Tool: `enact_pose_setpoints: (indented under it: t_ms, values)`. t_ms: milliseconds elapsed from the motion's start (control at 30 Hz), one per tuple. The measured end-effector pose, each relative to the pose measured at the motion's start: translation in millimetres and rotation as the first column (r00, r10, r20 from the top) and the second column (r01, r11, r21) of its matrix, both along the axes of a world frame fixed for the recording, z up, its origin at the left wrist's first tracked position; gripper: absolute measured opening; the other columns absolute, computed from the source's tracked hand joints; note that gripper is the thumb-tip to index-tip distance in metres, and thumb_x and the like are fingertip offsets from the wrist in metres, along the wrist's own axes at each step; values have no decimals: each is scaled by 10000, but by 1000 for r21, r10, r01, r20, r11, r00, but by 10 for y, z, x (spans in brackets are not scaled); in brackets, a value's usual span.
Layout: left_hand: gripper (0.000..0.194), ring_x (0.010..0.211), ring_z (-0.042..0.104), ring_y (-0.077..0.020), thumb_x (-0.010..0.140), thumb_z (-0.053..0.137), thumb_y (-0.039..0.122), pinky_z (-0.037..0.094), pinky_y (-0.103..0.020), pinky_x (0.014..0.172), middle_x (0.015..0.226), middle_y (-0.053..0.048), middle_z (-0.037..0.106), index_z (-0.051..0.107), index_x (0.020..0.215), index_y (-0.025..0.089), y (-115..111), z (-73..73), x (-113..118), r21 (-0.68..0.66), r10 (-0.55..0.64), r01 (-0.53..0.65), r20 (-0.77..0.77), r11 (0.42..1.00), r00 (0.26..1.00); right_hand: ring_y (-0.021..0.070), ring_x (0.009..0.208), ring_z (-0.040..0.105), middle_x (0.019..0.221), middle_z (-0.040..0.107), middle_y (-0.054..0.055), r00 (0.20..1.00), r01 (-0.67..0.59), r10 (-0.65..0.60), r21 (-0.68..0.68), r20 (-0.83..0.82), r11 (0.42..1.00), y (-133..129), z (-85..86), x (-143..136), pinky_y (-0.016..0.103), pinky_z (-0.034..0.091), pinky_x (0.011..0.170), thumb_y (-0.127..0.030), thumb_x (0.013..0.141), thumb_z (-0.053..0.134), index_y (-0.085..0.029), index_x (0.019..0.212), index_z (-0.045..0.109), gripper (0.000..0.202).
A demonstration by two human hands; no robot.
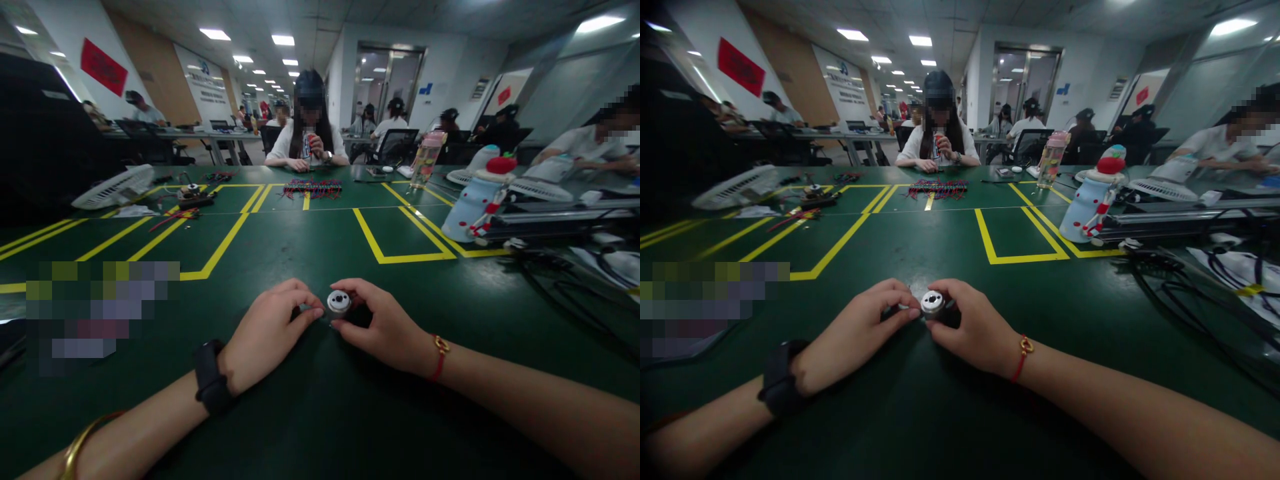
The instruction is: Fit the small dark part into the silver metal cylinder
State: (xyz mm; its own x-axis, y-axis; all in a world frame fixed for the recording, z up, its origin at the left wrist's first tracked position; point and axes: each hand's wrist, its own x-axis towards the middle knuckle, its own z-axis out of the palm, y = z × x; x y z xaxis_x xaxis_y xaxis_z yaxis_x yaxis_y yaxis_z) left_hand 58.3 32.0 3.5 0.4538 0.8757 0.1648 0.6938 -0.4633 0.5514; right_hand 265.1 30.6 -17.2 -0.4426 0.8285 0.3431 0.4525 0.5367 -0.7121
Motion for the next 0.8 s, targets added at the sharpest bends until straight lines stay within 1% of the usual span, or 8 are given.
enact_pose_setpoints:
  t_ms: [100,167,267,433,600,700,733,800]
  values:
    - [141,893,572,-182,891,521,244,435,-321,777,941,-1,611,658,861,242,-24,30,18,66,-25,34,-139,997,990,102,922,573,1090,604,25,1000,-4,4,4,-2,1000,-1,3,-6,266,487,839,-255,751,638,-209,1190,513,458]
    - [135,885,576,-185,886,523,235,436,-317,759,938,-6,612,656,862,236,-40,33,26,73,-35,47,-166,996,986,103,911,574,1082,606,28,1000,-12,12,8,-11,1000,-2,7,-10,266,489,826,-239,750,633,-207,1177,520,443]
    - [124,887,586,-178,882,523,235,449,-308,773,950,-10,621,645,860,228,-57,-3,23,37,-44,48,-88,998,995,112,903,577,1074,608,37,1000,-14,14,5,-17,1000,-2,16,-7,276,490,818,-227,754,624,-203,1167,524,426]
    - [91,881,609,-191,861,540,252,463,-318,778,925,-5,665,627,887,238,-64,-62,40,-38,6,-5,30,999,1000,125,932,582,1077,611,42,999,-32,32,-34,-11,999,-17,25,-20,291,492,838,-243,765,620,-202,1175,515,425]
    - [141,864,622,-192,872,528,302,471,-316,774,948,-10,678,639,940,247,-78,12,12,-81,40,-33,77,996,996,131,922,600,1069,620,46,999,-10,8,-52,-38,999,3,103,35,295,509,825,-292,769,635,-207,1144,532,398]
    - [225,889,618,-193,903,477,370,470,-309,783,1007,-17,670,636,1018,260,-99,94,-199,-95,114,-105,99,990,989,144,908,621,1082,623,65,988,138,-143,-75,-63,988,106,218,369,307,522,811,-370,769,641,-197,1165,516,450]
    - [247,897,616,-195,907,465,398,468,-304,779,1017,-16,666,633,1032,266,-105,113,-305,-101,148,-138,101,985,984,150,878,629,1071,628,73,972,227,-231,-76,-42,971,153,249,554,314,527,786,-397,763,643,-193,1175,510,479]
    - [278,852,616,-193,896,472,449,463,-288,734,968,-7,669,629,1042,273,-113,121,-540,-127,236,-224,95,966,967,162,794,633,1021,642,82,902,430,-428,-28,51,903,244,272,1010,327,527,718,-452,736,654,-188,1174,518,529]
